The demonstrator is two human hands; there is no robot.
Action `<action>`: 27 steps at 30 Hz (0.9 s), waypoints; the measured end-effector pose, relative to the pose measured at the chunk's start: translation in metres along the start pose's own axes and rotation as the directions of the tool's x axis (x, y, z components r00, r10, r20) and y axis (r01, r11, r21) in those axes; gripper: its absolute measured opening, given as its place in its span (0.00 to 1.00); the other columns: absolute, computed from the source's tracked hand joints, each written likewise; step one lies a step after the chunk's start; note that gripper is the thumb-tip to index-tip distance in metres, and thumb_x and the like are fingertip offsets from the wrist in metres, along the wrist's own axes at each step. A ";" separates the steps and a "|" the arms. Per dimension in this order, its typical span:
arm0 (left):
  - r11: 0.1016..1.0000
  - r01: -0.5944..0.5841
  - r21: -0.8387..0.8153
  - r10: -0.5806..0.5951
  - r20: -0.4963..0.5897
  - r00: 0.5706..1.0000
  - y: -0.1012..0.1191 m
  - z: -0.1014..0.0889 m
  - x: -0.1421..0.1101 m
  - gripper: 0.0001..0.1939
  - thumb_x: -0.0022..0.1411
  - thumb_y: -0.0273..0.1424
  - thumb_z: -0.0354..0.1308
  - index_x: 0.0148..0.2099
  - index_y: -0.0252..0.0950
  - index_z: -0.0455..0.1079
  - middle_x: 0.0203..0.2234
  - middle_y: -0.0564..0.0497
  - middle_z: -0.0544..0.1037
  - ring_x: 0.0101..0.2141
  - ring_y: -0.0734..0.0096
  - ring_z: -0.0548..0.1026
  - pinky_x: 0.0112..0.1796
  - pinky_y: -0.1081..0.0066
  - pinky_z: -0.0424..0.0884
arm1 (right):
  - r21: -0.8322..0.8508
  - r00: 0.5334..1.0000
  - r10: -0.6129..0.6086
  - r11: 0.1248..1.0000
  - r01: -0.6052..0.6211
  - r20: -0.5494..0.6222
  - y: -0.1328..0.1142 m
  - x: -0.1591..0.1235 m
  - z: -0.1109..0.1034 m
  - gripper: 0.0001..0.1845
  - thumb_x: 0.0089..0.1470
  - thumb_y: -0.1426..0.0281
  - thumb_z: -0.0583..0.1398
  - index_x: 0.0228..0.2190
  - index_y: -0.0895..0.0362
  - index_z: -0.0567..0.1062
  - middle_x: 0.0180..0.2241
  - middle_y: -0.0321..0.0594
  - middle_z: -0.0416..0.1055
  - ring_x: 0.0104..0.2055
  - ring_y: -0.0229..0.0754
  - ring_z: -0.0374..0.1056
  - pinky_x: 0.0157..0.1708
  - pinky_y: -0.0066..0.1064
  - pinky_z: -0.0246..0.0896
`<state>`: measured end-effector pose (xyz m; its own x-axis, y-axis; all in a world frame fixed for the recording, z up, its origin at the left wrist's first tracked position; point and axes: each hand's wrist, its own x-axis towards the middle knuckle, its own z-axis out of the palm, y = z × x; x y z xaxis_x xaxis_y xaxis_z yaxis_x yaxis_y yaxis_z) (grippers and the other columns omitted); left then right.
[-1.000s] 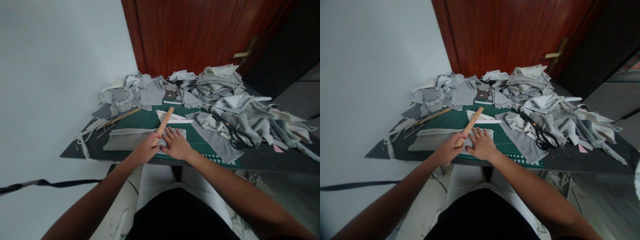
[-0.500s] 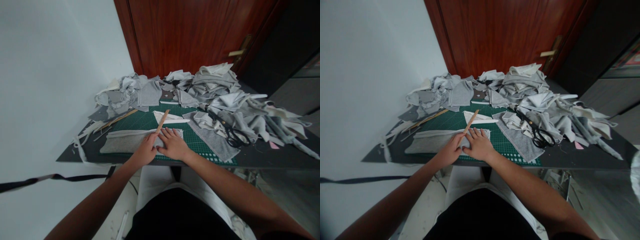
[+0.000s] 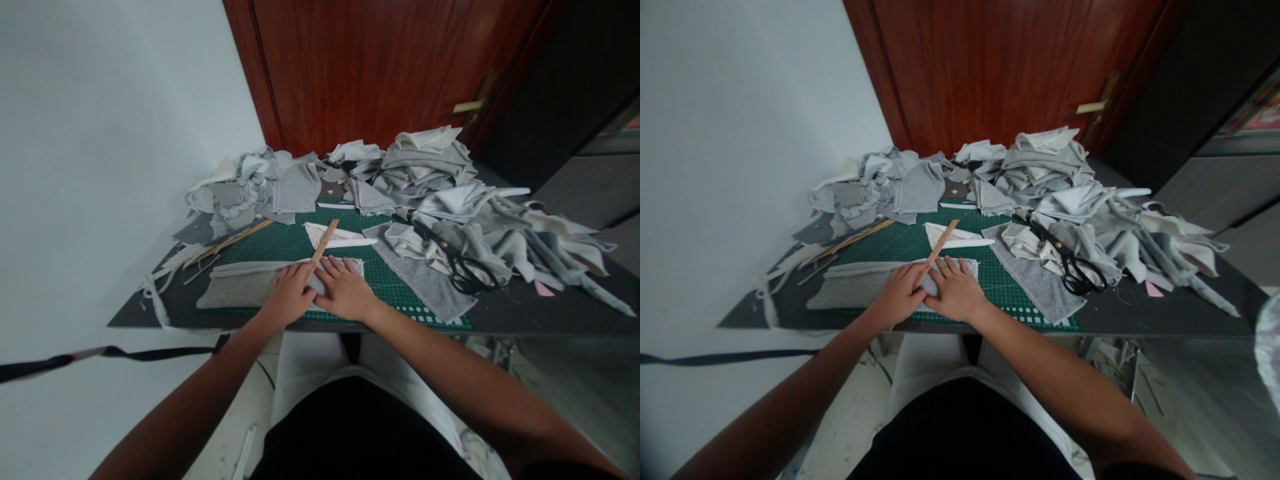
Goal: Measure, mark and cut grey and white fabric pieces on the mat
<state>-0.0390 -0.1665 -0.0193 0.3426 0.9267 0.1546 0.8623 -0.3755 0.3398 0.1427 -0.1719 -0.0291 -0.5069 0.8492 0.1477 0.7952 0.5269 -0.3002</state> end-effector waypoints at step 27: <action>0.997 -0.055 0.052 0.056 -0.027 0.998 -0.042 0.000 0.023 0.19 0.71 0.30 0.46 0.59 0.37 0.70 0.60 0.42 0.72 0.61 0.56 0.68 0.63 0.48 0.59 | 0.057 0.999 0.021 0.998 -0.019 -0.033 0.005 0.005 -0.003 0.38 0.61 0.52 0.60 0.68 0.53 0.62 0.70 0.51 0.55 0.73 0.61 0.48 0.70 0.56 0.39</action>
<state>-0.0673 -0.1292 -0.0298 0.3801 0.9033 0.1987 0.8604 -0.4242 0.2825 0.1451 -0.1651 -0.0271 -0.4791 0.8606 0.1728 0.7841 0.5081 -0.3565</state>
